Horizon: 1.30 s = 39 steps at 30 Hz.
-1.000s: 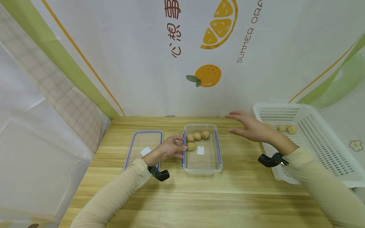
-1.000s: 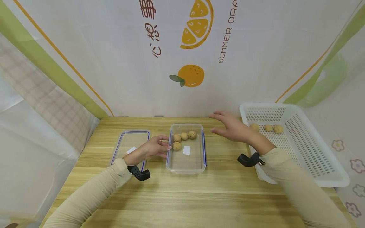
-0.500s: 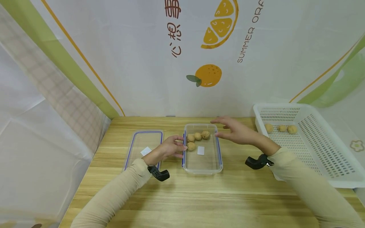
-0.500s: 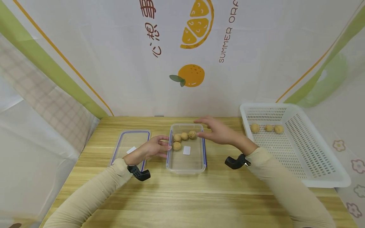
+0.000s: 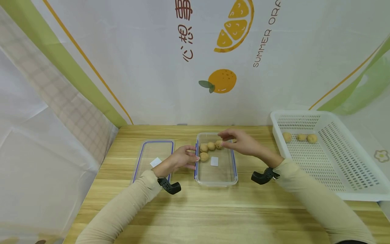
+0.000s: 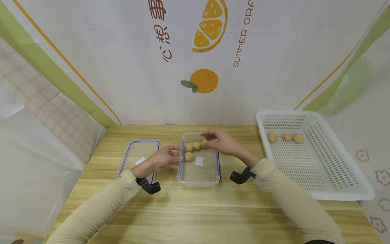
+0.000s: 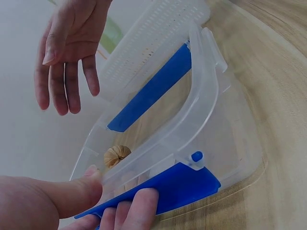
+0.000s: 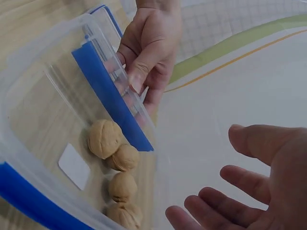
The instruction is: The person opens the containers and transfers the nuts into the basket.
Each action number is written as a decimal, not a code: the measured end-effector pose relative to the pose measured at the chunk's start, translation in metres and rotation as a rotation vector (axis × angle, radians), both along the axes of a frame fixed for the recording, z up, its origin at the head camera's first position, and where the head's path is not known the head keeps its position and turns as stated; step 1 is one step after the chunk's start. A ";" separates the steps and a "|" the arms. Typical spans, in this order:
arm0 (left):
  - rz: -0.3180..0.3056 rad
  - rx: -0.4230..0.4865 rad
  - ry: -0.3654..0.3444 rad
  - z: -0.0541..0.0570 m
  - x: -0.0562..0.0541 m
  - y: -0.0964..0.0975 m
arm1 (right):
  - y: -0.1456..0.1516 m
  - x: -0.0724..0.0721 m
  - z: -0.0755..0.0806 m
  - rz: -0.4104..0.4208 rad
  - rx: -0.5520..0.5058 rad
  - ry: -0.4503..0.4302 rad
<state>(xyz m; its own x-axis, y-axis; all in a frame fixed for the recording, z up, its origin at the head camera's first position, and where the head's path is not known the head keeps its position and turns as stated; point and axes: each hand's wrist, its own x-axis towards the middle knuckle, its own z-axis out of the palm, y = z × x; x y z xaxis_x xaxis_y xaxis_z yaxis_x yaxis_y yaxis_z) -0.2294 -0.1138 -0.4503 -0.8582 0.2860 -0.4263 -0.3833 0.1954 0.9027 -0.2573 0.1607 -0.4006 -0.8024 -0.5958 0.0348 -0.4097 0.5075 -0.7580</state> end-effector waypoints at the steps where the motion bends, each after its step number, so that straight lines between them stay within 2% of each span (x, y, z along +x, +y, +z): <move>1: 0.001 0.000 0.001 0.000 0.000 0.000 | -0.002 -0.001 -0.002 -0.003 -0.007 -0.012; 10: -0.006 -0.003 0.009 -0.001 0.000 -0.001 | -0.020 -0.007 -0.020 0.002 -0.050 -0.113; 18: 0.001 0.008 -0.005 -0.001 0.000 -0.001 | -0.036 -0.010 -0.036 -0.063 -0.095 -0.234; 22: -0.004 0.010 -0.004 0.000 0.000 -0.001 | -0.042 -0.011 -0.043 -0.067 -0.088 -0.254; 29: -0.019 0.008 -0.013 0.003 0.000 -0.002 | -0.053 -0.012 -0.049 -0.098 -0.057 -0.370; 39: -0.016 0.018 -0.015 0.003 0.001 -0.002 | -0.069 -0.010 -0.059 -0.125 -0.019 -0.389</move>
